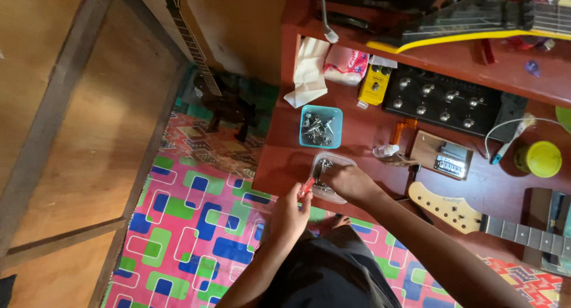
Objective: The person uses a red-handled screwdriver to tighten screws on the control plate and bridge area of a sunburst electric guitar resting on a wooden shelf. The person repeatedly reaches into a small container to retrieve screws and continues adjusting the hardware.
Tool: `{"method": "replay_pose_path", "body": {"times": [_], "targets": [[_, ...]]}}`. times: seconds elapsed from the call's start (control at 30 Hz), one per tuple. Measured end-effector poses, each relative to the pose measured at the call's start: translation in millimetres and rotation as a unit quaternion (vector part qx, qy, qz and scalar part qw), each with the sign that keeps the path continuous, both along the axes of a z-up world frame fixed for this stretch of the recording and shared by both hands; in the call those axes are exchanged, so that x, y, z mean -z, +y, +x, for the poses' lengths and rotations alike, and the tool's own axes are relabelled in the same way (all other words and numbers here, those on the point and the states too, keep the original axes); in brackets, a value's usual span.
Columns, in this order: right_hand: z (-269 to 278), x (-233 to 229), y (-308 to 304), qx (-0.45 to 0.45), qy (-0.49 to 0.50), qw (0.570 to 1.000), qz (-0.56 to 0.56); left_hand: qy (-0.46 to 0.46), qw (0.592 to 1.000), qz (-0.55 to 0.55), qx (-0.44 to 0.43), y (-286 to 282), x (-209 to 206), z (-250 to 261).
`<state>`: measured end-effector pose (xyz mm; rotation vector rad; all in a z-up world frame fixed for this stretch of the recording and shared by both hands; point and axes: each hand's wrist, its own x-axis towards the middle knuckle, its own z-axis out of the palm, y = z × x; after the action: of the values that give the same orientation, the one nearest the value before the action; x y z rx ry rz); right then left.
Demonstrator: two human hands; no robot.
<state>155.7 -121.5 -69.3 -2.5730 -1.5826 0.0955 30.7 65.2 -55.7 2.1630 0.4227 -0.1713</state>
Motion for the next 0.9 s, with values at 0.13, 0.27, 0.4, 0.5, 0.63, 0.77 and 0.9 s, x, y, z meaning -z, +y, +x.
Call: {"method": "replay_pose_path", "body": {"times": [0.13, 0.27, 0.4, 0.5, 0.63, 0.77, 0.9], "targets": [[-2, -9, 3, -0.018, -0.022, 0.999, -0.022, 0.023, 1.0, 0.014, 0.012, 1, -10, 4], [0, 4, -3, -0.027, 0.037, 0.999, -0.01, -0.008, 1.0, 0.002, 0.017, 4, -11, 5], [9, 9, -11, -0.046, 0.134, 0.99, -0.001, -0.017, 1.0, 0.009, 0.01, 3, -6, 4], [12, 33, -16, -0.063, 0.127, 0.99, 0.012, -0.028, 1.0, 0.009, 0.006, 2, 8, 2], [22, 137, -59, -0.119, 0.191, 0.973, 0.05, -0.023, 1.0, 0.009, 0.006, 2, 8, 1], [30, 223, -98, -0.215, 0.318, 0.914, 0.131, -0.026, 0.999, 0.021, 0.003, 0, 5, 3], [17, 150, -68, -0.206, 0.25, 0.938, 0.121, -0.037, 0.999, 0.014, -0.004, -1, 8, 2]]}}
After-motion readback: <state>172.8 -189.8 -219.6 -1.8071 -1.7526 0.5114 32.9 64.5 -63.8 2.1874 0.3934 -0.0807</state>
